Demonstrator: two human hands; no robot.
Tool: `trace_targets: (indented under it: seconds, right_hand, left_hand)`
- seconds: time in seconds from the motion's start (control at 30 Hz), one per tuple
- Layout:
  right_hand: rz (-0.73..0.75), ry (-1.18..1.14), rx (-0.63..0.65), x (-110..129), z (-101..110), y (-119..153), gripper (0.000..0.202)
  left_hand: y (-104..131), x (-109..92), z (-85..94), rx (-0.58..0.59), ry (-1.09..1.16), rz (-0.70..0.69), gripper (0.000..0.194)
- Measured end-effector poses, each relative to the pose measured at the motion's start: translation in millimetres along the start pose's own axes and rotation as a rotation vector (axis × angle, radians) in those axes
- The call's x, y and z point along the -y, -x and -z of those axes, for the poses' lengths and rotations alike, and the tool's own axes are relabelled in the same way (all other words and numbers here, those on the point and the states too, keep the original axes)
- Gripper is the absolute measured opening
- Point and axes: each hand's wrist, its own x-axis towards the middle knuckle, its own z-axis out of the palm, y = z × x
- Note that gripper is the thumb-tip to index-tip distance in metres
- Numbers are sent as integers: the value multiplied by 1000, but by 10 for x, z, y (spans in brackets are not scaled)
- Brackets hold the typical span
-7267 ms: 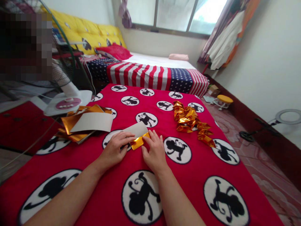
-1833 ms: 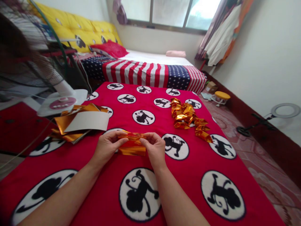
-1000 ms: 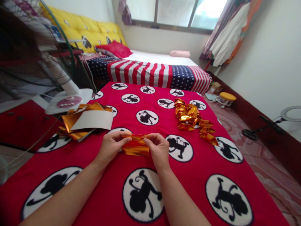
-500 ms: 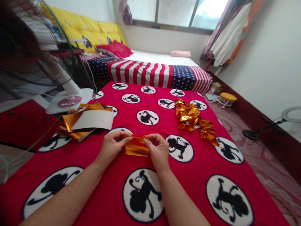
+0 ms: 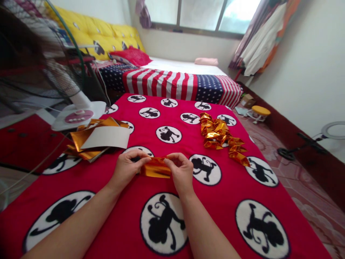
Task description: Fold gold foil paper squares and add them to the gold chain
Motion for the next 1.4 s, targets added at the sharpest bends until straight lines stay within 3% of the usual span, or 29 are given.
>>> trace_targets:
  seconds: [0.13, 0.4, 0.8, 0.97, 1.4]
  right_hand:
    - [143, 130, -54, -14, 29, -28, 14]
    - [-44, -34, -14, 1, 17, -16, 18]
    - [-75, -56, -29, 11, 45, -21, 23]
    - [-78, -94, -32, 25, 47, -15, 21]
    - [-85, -29, 30, 3, 62, -23, 21]
  left_hand:
    - [3, 3, -10, 9, 39, 36, 11]
    - [-9, 47, -4, 5, 124, 93, 19]
    - [-9, 77, 7, -4, 181, 114, 29]
    - [-17, 65, 17, 67, 199, 163, 25]
    - [-31, 53, 14, 55, 275, 185, 21]
